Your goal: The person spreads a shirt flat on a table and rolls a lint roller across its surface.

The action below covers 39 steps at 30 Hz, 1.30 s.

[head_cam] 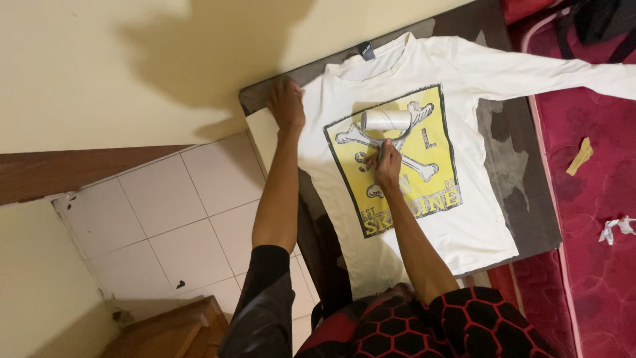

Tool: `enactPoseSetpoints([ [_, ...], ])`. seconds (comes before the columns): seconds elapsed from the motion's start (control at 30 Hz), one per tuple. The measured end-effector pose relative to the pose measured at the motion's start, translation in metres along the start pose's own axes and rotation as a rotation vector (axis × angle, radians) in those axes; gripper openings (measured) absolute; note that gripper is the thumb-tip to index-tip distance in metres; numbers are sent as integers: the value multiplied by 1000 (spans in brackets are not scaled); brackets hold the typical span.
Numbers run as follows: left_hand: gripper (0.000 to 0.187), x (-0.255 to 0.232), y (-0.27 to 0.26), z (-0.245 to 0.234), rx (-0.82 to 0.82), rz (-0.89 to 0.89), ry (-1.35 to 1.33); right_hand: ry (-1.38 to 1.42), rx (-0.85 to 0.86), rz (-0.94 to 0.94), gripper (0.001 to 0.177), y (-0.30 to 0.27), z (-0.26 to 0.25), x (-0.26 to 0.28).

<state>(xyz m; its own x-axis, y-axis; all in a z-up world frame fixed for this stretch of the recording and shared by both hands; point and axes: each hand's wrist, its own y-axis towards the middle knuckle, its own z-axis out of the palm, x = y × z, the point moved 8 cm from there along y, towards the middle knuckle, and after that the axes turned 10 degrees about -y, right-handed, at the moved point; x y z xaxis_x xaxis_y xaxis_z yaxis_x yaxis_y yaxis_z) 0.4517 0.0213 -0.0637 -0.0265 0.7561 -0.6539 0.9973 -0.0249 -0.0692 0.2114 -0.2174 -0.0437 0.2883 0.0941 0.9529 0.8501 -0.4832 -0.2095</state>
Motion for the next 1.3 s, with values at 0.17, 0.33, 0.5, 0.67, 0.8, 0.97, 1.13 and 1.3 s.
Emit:
enactPoseSetpoints([
  [0.17, 18, 18, 4, -7, -127, -45, -11, 18, 7, 42, 58, 1, 1, -5],
  [0.33, 23, 14, 2, -19, -206, 59, -101, 100, 12, 49, 55, 5, 0, -10],
  [0.5, 38, 15, -52, -51, -152, 156, -85, 79, 43, 49, 59, 8, 1, -9],
  [0.67, 58, -3, -140, -81, 5, 359, 25, 83, 151, 83, 59, 9, -13, 12],
  [0.8, 63, 39, -172, -82, 153, -41, 107, 30, 184, 144, 58, -22, -42, 20],
  [0.97, 69, 99, -194, -54, 173, -262, -321, -49, 231, 202, 58, -87, -84, 4],
  [1.13, 79, 97, -242, -58, 113, -192, -170, -70, 284, 241, 63, -149, -113, -35],
  [1.3, 56, 42, -339, -60, -102, 30, -155, -177, 195, 209, 59, -201, -143, -43],
])
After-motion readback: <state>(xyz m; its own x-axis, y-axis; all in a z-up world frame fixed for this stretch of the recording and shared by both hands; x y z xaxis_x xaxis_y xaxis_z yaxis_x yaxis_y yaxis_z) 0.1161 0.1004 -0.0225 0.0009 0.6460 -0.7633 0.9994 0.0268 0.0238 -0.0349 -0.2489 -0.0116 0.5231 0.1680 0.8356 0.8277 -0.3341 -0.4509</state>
